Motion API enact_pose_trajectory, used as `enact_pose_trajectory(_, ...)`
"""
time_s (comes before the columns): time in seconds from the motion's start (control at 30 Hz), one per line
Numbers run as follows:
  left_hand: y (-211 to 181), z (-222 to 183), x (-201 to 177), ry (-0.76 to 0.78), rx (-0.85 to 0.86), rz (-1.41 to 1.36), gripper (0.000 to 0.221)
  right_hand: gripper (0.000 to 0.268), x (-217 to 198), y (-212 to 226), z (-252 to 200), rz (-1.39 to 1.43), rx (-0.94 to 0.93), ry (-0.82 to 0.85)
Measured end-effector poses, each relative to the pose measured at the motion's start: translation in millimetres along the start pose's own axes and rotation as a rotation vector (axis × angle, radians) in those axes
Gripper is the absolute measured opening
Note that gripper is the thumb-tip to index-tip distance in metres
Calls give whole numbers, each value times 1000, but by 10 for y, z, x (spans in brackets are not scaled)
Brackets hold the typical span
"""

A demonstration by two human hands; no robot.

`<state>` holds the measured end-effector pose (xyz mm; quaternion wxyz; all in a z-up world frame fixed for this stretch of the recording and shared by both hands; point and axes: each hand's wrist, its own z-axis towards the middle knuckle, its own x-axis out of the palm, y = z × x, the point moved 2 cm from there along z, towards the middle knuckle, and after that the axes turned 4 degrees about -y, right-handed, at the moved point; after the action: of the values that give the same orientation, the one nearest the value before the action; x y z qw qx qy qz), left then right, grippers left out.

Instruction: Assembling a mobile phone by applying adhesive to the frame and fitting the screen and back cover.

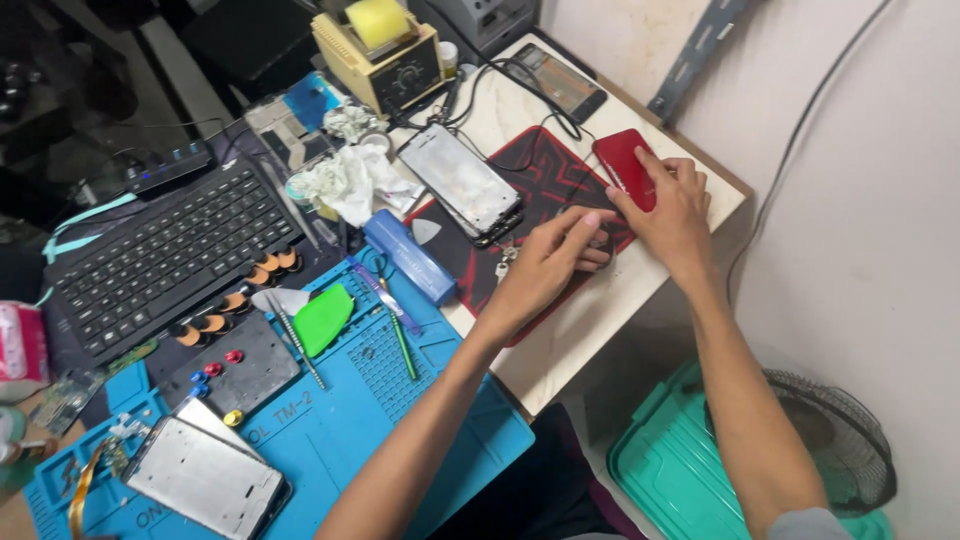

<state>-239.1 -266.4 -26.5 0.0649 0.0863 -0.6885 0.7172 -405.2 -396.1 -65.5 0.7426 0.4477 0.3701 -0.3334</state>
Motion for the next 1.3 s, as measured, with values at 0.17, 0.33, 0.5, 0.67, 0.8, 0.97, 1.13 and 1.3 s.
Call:
enact_pose_trajectory(0.17,-58,-131,-279,-37,46,105,40,64,84,42,10,-46,-78,13)
enact_pose_trajectory(0.33,-352,-395,-730,-88,95,232,38,64,85,103,19,-83,-82,39)
enact_pose_trajectory(0.5,-626,-642,-1287,-142,101,334,41,70,141,-26,186,-135,109,266)
enact_pose_trajectory(0.67,-952,-888,-1937,-359,113,395,35,49,-158,839,39,-200,-350,-263)
enact_pose_trajectory(0.8,-1324,-1174,-2235,-533,43,433,39,39,-75,2058,93,315,-571,118)
enact_pose_trajectory(0.97,-1306,-1278,-2476,-599,50,372,39,55,804,2703,285,117,-780,323)
enact_pose_trajectory(1.13,-1310,-1262,-2497,-593,54,314,39,14,999,2953,541,178,-732,422)
enact_pose_trajectory(1.3,-1259,-1207,-2436,-547,14,290,39,17,1061,2989,866,495,-619,286)
